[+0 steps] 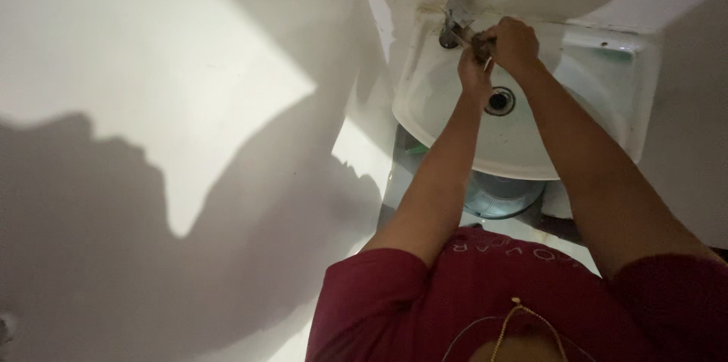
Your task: The person applies a black sealant around the base of a sink faucet and wipes away the excess material by hand.
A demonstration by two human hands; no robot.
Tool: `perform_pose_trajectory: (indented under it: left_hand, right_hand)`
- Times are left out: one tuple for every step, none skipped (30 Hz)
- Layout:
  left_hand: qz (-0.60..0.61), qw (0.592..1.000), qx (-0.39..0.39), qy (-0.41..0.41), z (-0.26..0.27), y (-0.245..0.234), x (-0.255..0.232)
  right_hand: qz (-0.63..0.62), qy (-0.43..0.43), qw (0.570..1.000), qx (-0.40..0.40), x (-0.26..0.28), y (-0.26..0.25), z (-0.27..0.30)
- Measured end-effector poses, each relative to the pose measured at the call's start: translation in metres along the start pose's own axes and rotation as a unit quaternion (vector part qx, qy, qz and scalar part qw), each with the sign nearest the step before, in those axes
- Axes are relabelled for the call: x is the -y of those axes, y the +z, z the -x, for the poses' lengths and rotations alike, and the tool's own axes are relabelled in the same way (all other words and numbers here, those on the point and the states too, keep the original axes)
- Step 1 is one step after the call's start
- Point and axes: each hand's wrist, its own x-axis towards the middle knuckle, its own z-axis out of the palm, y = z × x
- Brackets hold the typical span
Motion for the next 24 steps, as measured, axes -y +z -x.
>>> perform_pose_trajectory:
  left_hand:
    - [0.015, 1.000, 0.000, -0.009, -0.001, -0.001, 0.001]
    - [0.031, 0.999, 0.001, -0.019, -0.003, -0.002, 0.001]
    - [0.030, 0.999, 0.001, -0.019, -0.005, -0.003, 0.002]
    - [0.052, 0.998, 0.010, -0.020, -0.006, -0.004, 0.001]
    - [0.073, 0.997, 0.019, -0.022, -0.007, -0.005, 0.001]
    - [0.071, 0.997, 0.019, -0.023, -0.005, -0.005, 0.002]
    - [0.029, 0.999, 0.023, -0.012, -0.002, -0.003, 0.004]
    - [-0.012, 1.000, 0.026, 0.003, -0.002, -0.001, 0.000]
    - [-0.014, 1.000, 0.026, 0.005, 0.000, -0.002, -0.002]
    - [-0.029, 0.999, 0.027, 0.012, 0.006, -0.001, -0.001]
    - [-0.044, 0.998, 0.029, 0.019, 0.011, 0.003, -0.005]
    - [-0.042, 0.999, 0.029, 0.020, 0.013, 0.007, -0.008]
    - [-0.033, 0.999, 0.019, 0.004, 0.012, 0.009, -0.010]
    - [-0.025, 1.000, 0.010, -0.013, 0.011, 0.008, -0.008]
    - [-0.026, 1.000, 0.010, -0.014, 0.007, 0.004, -0.004]
    - [-0.009, 0.999, 0.029, 0.011, 0.002, 0.001, 0.000]
    - [0.009, 0.998, 0.048, 0.037, -0.002, 0.000, 0.003]
    - [0.008, 0.998, 0.047, 0.036, -0.003, -0.002, 0.005]
    - [0.008, 0.998, 0.053, 0.031, -0.005, -0.004, 0.006]
    - [0.007, 0.998, 0.058, 0.025, -0.005, -0.005, 0.007]
    - [0.006, 0.998, 0.057, 0.024, -0.004, -0.007, 0.008]
    - [0.008, 0.997, 0.076, 0.034, -0.004, -0.008, 0.010]
    - [0.010, 0.994, 0.095, 0.043, -0.005, -0.008, 0.010]
    - [0.012, 0.995, 0.093, 0.046, -0.005, -0.005, 0.010]
  right_hand:
    - [-0.001, 0.000, 1.000, 0.001, 0.001, 0.008, -0.004]
    - [-0.037, 0.016, 0.999, -0.029, 0.002, 0.015, -0.009]
    - [-0.072, 0.032, 0.995, -0.059, 0.002, 0.019, -0.012]
    - [-0.072, 0.032, 0.995, -0.060, 0.002, 0.022, -0.013]
    - [-0.055, 0.042, 0.996, -0.048, 0.003, 0.022, -0.014]
    - [-0.039, 0.054, 0.997, -0.035, 0.005, 0.021, -0.011]
    - [-0.041, 0.057, 0.997, -0.035, 0.004, 0.017, -0.005]
    - [-0.077, 0.089, 0.993, 0.014, 0.002, 0.009, -0.001]
    - [-0.113, 0.120, 0.984, 0.063, 0.001, 0.002, 0.002]
    - [-0.112, 0.119, 0.985, 0.064, 0.002, -0.003, 0.004]
    - [-0.107, 0.094, 0.988, 0.061, 0.003, -0.006, 0.005]
    - [-0.101, 0.068, 0.991, 0.059, 0.003, -0.007, 0.005]
    - [-0.100, 0.067, 0.991, 0.059, 0.003, -0.005, 0.000]
    - [-0.074, 0.042, 0.996, 0.004, 0.006, 0.000, -0.007]
    - [-0.047, 0.017, 0.997, -0.051, 0.009, 0.005, -0.011]
    - [-0.047, 0.018, 0.997, -0.052, 0.011, 0.009, -0.014]
    - [-0.068, 0.028, 0.995, -0.063, 0.014, 0.013, -0.017]
    - [-0.091, 0.039, 0.992, -0.073, 0.018, 0.015, -0.016]
    - [-0.091, 0.039, 0.992, -0.072, 0.018, 0.013, -0.014]
    - [-0.093, 0.031, 0.994, -0.047, 0.014, 0.007, -0.009]
    - [-0.095, 0.023, 0.995, -0.022, 0.013, 0.003, -0.004]
    - [-0.095, 0.022, 0.995, -0.022, 0.012, 0.000, 0.000]
    - [-0.111, 0.046, 0.993, -0.013, 0.009, -0.004, 0.005]
    - [-0.125, 0.068, 0.990, -0.001, 0.005, -0.007, 0.007]
